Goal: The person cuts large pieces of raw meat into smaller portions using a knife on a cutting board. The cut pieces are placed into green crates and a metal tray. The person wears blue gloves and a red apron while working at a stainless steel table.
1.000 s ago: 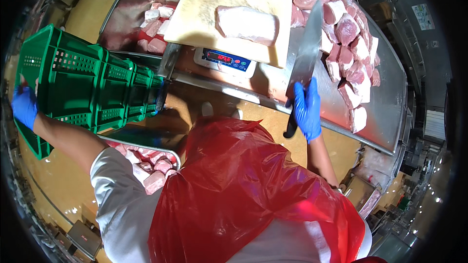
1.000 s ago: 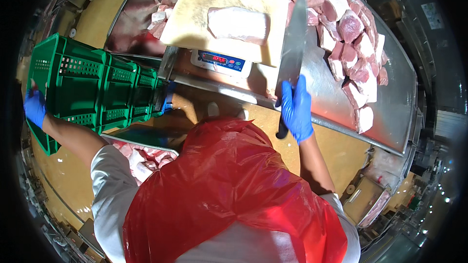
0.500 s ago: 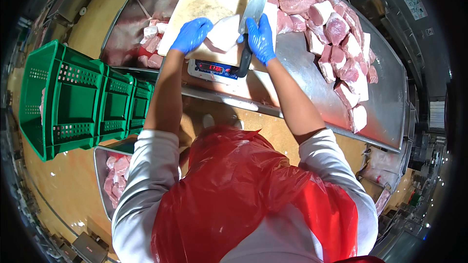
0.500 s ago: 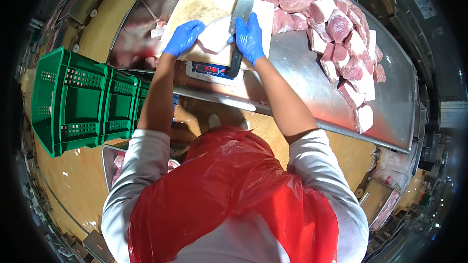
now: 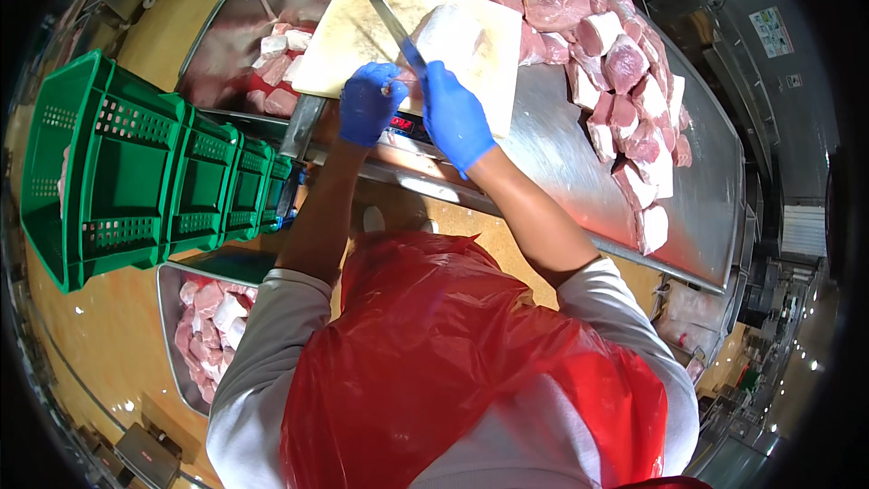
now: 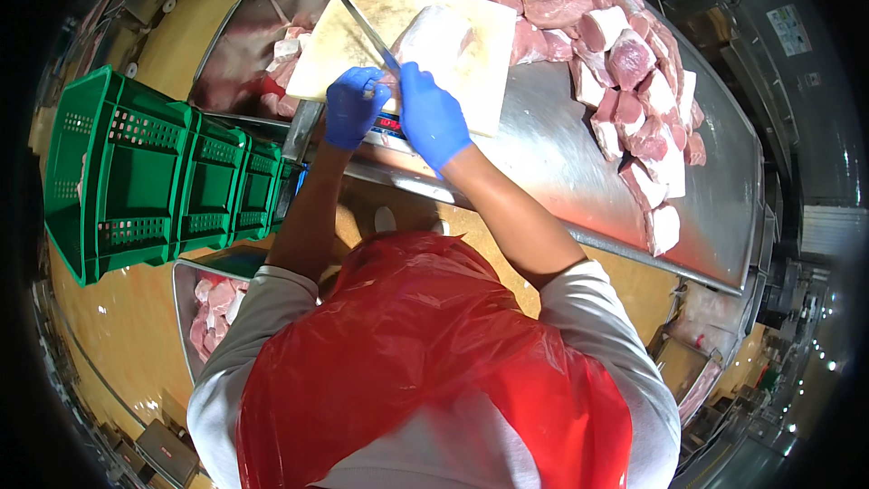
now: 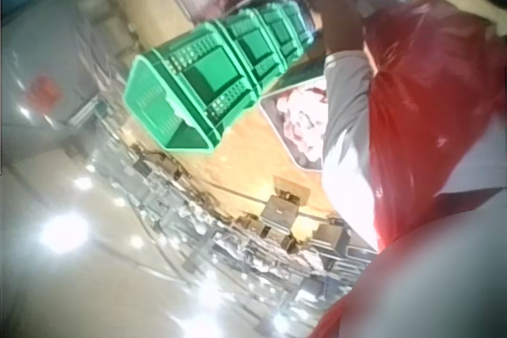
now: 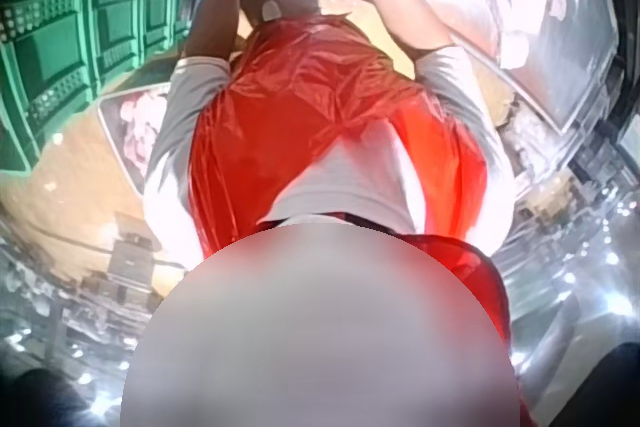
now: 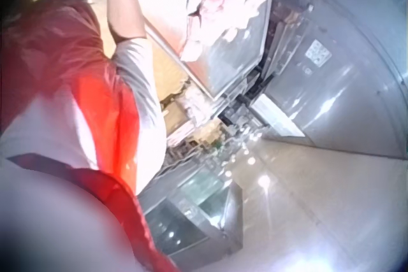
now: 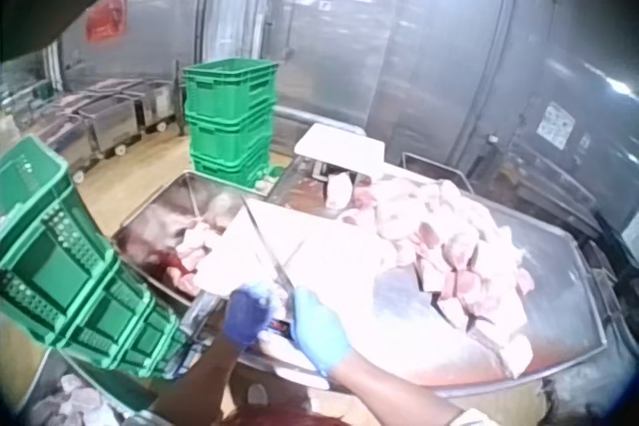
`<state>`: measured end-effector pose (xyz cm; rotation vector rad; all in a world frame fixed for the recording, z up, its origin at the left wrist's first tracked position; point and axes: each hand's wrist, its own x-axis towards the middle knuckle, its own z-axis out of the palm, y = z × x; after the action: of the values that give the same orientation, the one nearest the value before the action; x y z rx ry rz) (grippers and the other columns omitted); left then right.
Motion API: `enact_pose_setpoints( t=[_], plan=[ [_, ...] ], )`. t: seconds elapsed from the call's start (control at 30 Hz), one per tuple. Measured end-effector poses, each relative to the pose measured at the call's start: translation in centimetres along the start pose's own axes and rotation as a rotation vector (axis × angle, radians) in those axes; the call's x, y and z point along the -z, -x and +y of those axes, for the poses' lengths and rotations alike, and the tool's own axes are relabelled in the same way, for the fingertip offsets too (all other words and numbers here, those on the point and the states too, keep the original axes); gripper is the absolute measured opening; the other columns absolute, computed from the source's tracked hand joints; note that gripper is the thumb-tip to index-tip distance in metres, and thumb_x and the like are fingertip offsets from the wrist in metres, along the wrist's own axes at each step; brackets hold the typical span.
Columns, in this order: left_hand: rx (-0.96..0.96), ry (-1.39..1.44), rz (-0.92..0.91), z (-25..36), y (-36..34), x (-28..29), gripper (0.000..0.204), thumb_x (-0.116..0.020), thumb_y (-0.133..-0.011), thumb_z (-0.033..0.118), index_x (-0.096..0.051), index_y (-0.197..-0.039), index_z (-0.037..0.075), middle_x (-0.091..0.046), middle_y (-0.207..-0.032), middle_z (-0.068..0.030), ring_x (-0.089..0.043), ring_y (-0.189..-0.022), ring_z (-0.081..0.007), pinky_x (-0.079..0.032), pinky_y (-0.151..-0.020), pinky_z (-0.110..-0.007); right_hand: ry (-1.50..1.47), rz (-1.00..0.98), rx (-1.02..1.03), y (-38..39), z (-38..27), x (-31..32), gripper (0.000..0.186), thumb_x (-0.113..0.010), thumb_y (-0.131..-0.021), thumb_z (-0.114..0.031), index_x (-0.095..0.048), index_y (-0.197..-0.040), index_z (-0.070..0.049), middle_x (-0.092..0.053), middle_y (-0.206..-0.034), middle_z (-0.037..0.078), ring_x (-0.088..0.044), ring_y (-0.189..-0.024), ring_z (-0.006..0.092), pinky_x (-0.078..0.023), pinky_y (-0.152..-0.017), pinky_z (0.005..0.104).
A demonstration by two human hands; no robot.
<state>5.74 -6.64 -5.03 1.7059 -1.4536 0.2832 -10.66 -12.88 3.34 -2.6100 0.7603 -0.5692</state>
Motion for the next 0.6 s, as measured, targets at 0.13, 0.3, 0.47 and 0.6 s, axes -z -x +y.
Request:
enact_pose_setpoints(
  t=[0.13,0.3,0.47,0.6],
  plan=[
    [0.011,0.034,0.241,-0.2,1.0,-1.3,0.015,-0.072,-0.082,0.012,-0.061,-0.091,0.011,-0.065,-0.082,-0.0082,-0.064,-0.076,-0.0303,-0.053,-0.07,-0.04,0.139,-0.177,-0.036,-0.1,-0.2,0.7,0.019,-0.048,-0.097,-0.012,-0.045,-0.115,-0.005,-0.063,-0.097,0.028,-0.067,-0.082,0.0456,-0.054,-0.069,0.054],
    [0.197,0.137,0.122,-0.2,3.1,-1.0,0.02,-0.072,-0.083,0.013,-0.058,-0.097,0.012,-0.062,-0.085,-0.0083,-0.063,-0.082,-0.0302,-0.052,-0.071,-0.042,0.349,-0.548,-0.051,7.8,3.8,8.7,0.029,-0.054,-0.094,-0.011,-0.046,-0.122,-0.006,-0.066,-0.095,0.027,-0.068,-0.079,0.0446,-0.055,-0.069,0.0526],
    [0.149,0.133,0.162,-1.0,2.0,2.0,0.022,-0.074,-0.079,0.008,-0.061,-0.096,0.012,-0.06,-0.082,-0.0096,-0.063,-0.075,-0.0311,-0.052,-0.07,-0.042,0.45,-0.632,-0.021,8.6,3.4,17.1,0.025,-0.053,-0.093,-0.008,-0.046,-0.117,-0.006,-0.065,-0.089,0.026,-0.066,-0.076,0.0455,-0.053,-0.065,0.0533],
    [-0.033,0.274,0.112,1.3,0.4,2.9,0.028,-0.071,-0.078,0.006,-0.06,-0.103,0.012,-0.062,-0.097,-0.0104,-0.064,-0.088,-0.0327,-0.054,-0.076,-0.043,0.292,-0.367,-0.005,6.3,1.4,12.7,0.026,-0.052,-0.091,-0.006,-0.045,-0.116,-0.004,-0.064,-0.089,0.027,-0.065,-0.079,0.0463,-0.052,-0.066,0.0538]
  ],
)
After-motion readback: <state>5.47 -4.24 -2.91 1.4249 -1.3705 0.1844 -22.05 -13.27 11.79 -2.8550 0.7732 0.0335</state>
